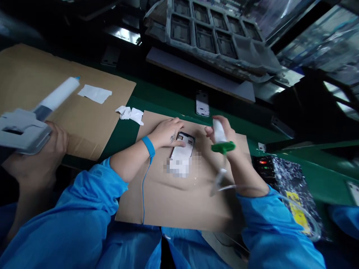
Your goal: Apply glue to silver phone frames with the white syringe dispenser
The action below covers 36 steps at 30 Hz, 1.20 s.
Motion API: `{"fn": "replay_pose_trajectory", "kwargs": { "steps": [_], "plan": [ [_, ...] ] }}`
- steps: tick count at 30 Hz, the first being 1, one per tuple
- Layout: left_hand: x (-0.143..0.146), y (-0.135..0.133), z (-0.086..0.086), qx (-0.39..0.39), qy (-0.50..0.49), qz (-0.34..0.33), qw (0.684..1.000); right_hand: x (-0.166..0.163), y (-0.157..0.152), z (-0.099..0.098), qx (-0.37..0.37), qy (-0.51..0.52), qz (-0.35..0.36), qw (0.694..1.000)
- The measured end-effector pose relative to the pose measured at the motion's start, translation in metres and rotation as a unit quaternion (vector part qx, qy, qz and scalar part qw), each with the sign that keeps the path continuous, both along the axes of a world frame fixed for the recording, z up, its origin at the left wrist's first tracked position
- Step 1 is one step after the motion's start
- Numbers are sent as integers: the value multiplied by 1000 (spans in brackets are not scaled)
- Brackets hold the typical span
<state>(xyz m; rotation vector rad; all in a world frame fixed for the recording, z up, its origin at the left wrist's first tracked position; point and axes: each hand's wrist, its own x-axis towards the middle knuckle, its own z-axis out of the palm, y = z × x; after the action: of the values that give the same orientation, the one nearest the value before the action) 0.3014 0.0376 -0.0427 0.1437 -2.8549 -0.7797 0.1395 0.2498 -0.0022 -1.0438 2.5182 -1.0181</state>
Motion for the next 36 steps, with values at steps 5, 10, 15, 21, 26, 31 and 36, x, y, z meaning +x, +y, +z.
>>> {"fn": "replay_pose_trajectory", "kwargs": {
  "steps": [5,10,15,21,26,31,36],
  "plan": [
    [7,-5,12,-11,-30,-67,997,3,9,-48,-243,-198,54,948],
    [9,-8,22,-8,-74,-70,995,12,10,-66,-291,-206,29,934],
    [7,-5,18,-5,-37,-85,996,20,9,-58,-275,-272,74,919],
    [5,-2,17,4,-52,-106,993,29,12,-51,-228,-213,123,942],
    [5,-1,16,10,-46,-105,993,36,7,-51,-207,-156,98,961],
    [6,1,13,28,-9,-115,993,38,3,-48,-198,-138,76,968],
    [6,1,12,41,-21,-117,992,36,5,-47,-173,-143,76,972]
  ]
}}
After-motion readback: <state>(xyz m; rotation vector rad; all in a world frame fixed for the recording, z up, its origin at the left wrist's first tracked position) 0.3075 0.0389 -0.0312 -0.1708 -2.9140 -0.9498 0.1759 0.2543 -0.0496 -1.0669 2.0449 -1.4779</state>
